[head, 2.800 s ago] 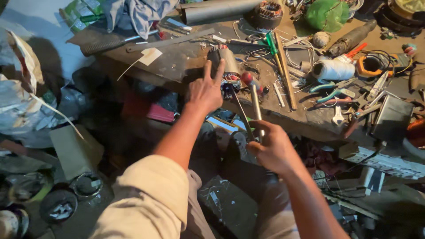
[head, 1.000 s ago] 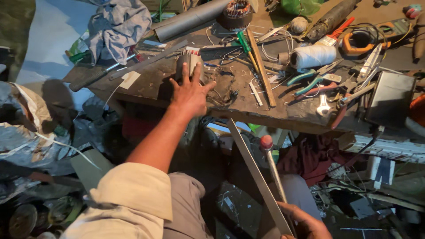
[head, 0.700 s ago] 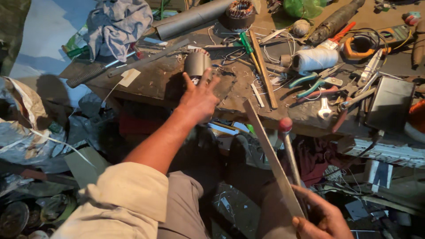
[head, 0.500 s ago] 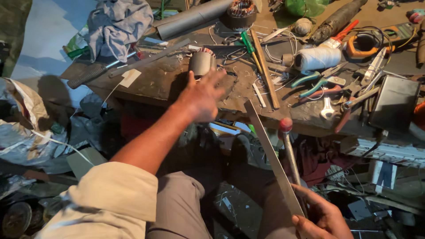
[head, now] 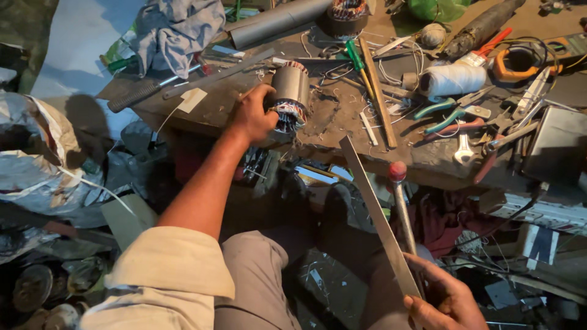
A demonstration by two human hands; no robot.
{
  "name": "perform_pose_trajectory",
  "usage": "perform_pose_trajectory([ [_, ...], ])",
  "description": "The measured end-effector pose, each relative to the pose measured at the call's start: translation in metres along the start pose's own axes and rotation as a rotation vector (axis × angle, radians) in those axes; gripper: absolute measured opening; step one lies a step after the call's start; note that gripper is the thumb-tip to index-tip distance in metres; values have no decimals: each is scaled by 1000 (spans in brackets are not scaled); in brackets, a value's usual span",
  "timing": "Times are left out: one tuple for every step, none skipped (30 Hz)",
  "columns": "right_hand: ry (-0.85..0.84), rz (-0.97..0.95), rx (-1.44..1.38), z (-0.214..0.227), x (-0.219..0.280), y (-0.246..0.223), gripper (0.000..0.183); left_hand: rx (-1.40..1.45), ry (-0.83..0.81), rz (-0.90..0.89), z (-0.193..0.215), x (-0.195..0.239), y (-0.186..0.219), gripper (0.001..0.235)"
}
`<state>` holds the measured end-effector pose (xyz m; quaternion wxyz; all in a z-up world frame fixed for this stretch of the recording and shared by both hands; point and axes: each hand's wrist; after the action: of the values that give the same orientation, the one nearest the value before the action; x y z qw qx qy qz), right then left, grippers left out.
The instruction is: The person uses a flat metal bar and a hammer to repeatedly tap the stator of an electrical motor on a cluttered workbench. The person rotates the motor between strikes to work on different sections of the stator.
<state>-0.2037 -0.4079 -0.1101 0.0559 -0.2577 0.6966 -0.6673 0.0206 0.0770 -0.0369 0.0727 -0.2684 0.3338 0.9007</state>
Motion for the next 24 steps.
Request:
perform_pose_trajectory([
  [7,-43,38,-2,-1,-2,71,-14,93,-21,2,1,8,38],
  [13,-25,-3,-9,0,-2,71,-27,184,-40,4,9,18,35],
  [18,-7,-45,-18,0,-1,71,-40,274,-60,5,20,32,31],
  [21,14,-85,-25,-1,-3,72,85,301,67,2,37,50,19],
  [32,49,-49,-32,-3,-5,70,210,323,193,-6,60,73,12],
  [40,85,-13,-41,-7,-6,68,571,251,323,-18,95,101,10],
  [49,121,23,-51,-11,-7,66,845,115,508,-28,137,130,15],
  [36,142,-10,-62,-14,-8,65,1016,77,414,-45,170,161,20],
  [23,163,-43,-72,-17,-8,64,1086,-90,476,-56,199,184,19],
  [10,170,-73,-80,-13,-9,63,1064,-396,871,-58,230,199,20],
  [-1,142,-49,-88,-11,-10,66,1238,-349,825,-65,246,212,22],
  [-12,124,-27,-98,-14,-12,69,1405,-298,762,-67,257,219,24],
  [-23,107,-4,-107,-15,-15,71,1416,-262,785,-63,259,215,24],
  [-2,151,12,-118,-12,-16,71,1429,-229,811,-58,260,213,23],
  [17,196,29,-131,-9,-15,70,1442,-197,837,-52,261,210,22],
  [38,247,47,-143,-10,-17,70,1433,-194,925,-46,258,203,24],
  [94,323,50,-152,-12,-21,71,1422,-191,1014,-39,257,195,26],
  [150,398,54,-160,-12,-25,73,1411,-190,1104,-32,256,188,29],
  [207,473,58,-165,-10,-29,74,1461,-210,1124,-25,256,178,28],
  [331,442,148,-169,-6,-35,72,1511,-224,1147,-17,255,165,27],
  [455,408,238,-171,-3,-40,70,1561,-238,1169,-11,255,155,27],
  [574,369,325,-172,-2,-45,69,1544,-273,1101,-6,255,146,28],
  [530,417,298,-168,-5,-51,68,1525,-308,1034,-3,253,137,28],
  [485,456,266,-163,-7,-56,68,1502,-343,976,1,254,129,29],
])
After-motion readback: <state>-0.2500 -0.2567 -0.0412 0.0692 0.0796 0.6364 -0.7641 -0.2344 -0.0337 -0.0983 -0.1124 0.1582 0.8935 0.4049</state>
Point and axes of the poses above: each hand's wrist, its own x-axis away from the middle knuckle, its own z-axis out of the back of the hand, y = z × x
